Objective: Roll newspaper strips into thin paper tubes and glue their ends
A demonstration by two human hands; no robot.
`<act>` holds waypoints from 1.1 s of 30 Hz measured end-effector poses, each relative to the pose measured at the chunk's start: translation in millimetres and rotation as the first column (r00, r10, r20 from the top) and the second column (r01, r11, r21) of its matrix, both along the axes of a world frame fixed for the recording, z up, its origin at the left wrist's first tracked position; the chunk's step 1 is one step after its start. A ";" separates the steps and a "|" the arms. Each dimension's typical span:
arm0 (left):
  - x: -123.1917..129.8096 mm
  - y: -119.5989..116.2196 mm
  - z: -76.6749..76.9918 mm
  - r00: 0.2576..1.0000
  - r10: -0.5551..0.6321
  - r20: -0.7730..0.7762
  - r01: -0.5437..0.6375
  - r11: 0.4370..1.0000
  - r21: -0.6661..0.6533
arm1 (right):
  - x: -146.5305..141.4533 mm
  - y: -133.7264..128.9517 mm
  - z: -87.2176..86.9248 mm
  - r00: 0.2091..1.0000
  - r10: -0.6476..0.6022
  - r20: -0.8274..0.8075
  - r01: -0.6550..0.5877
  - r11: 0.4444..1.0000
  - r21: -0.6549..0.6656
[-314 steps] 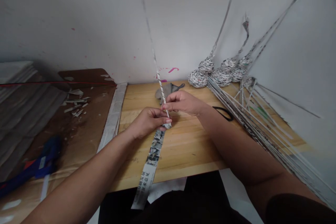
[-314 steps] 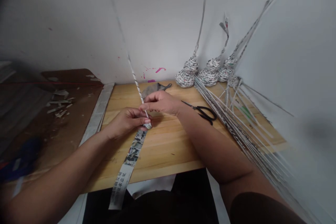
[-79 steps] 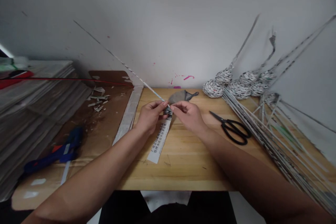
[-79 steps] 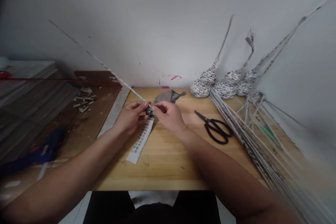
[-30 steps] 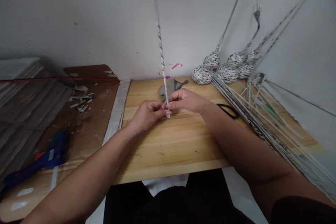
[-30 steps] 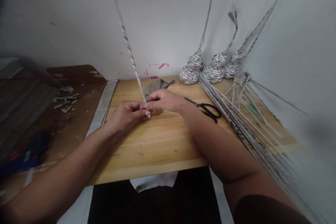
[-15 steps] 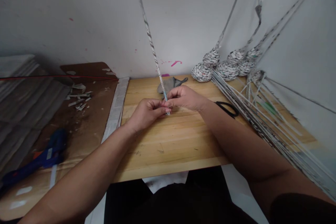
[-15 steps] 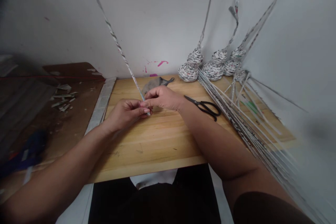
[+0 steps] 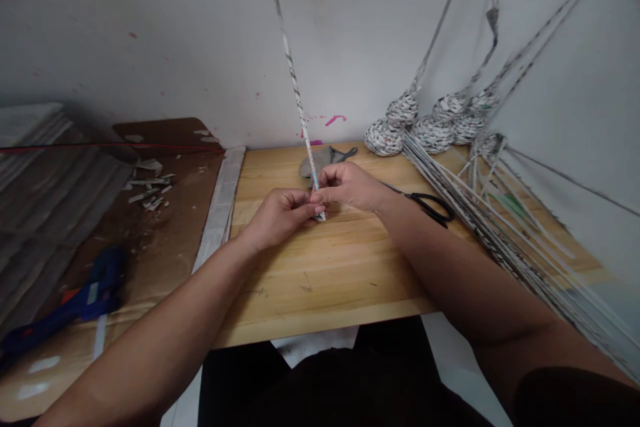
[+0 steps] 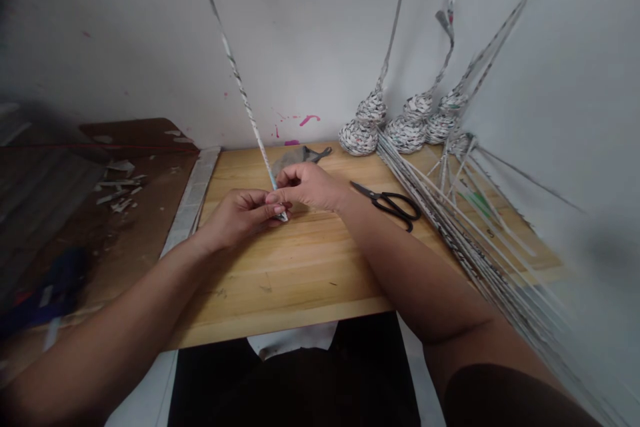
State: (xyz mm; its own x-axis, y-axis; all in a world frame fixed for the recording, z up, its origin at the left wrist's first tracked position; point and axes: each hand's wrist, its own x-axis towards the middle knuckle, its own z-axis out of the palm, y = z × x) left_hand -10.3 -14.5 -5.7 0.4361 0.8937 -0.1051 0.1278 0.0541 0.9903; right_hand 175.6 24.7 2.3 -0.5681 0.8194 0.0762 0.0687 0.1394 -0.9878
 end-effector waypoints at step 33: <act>1.7 0.2 0.0 0.999 -0.017 0.049 0.020 0.997 -0.076 | -4.0 -2.4 -1.1 0.997 -0.055 -0.049 0.056 0.998 0.024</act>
State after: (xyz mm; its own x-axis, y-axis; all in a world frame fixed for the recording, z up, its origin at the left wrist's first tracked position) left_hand -8.6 -14.3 -5.7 0.4586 0.8756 -0.1518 0.0820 0.1284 0.9883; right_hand 171.6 22.3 1.2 -0.5171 0.8470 0.1236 0.0289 0.1616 -0.9864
